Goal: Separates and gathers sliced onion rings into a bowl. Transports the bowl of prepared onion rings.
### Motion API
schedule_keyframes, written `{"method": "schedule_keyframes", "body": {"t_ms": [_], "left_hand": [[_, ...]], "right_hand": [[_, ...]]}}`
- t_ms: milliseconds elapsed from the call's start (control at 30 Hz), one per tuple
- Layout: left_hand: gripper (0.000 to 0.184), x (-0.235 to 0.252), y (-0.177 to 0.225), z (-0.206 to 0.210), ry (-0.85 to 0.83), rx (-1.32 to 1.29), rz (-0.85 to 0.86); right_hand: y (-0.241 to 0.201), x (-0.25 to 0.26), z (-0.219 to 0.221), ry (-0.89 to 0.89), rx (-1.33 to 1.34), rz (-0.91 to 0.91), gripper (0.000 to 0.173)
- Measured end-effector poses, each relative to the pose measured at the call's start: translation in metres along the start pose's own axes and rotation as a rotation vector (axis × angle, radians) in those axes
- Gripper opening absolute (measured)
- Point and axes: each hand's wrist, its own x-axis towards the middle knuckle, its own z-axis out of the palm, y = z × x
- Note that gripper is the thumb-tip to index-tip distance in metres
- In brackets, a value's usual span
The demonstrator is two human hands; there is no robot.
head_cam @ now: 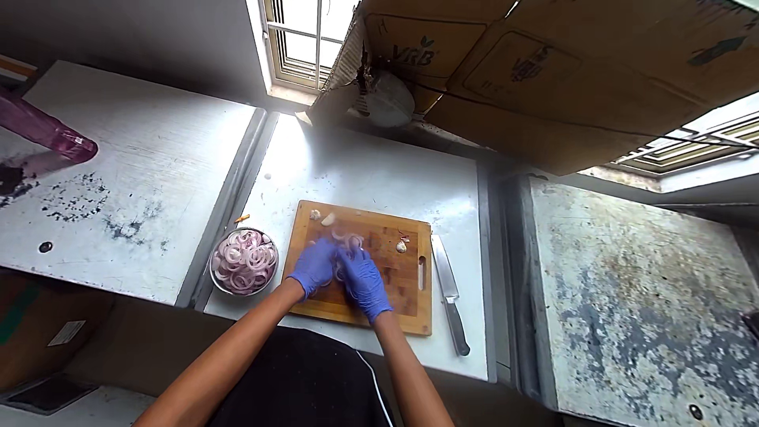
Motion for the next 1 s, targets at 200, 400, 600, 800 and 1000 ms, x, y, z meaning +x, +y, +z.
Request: {"method": "schedule_keyframes", "body": {"t_ms": [200, 400, 600, 800, 1000], "left_hand": [[0.037, -0.007, -0.001, 0.003, 0.067, -0.061, -0.047], [0.037, -0.006, 0.001, -0.002, 0.093, -0.054, -0.007], [0.03, 0.003, 0.002, -0.009, 0.154, -0.035, 0.09], [0.039, 0.012, 0.005, -0.011, 0.062, 0.122, 0.129], [0.038, 0.01, 0.0, -0.002, 0.077, 0.114, 0.129]], "right_hand": [[-0.001, 0.003, 0.029, 0.25, -0.087, 0.009, 0.018], [0.004, 0.009, 0.011, 0.274, -0.014, 0.143, 0.024], [0.01, 0.017, -0.011, 0.207, 0.362, 0.217, 0.02], [0.003, 0.029, -0.034, -0.153, 0.389, 0.397, 0.02], [-0.006, 0.033, -0.043, -0.245, 0.307, 0.439, 0.018]]}}
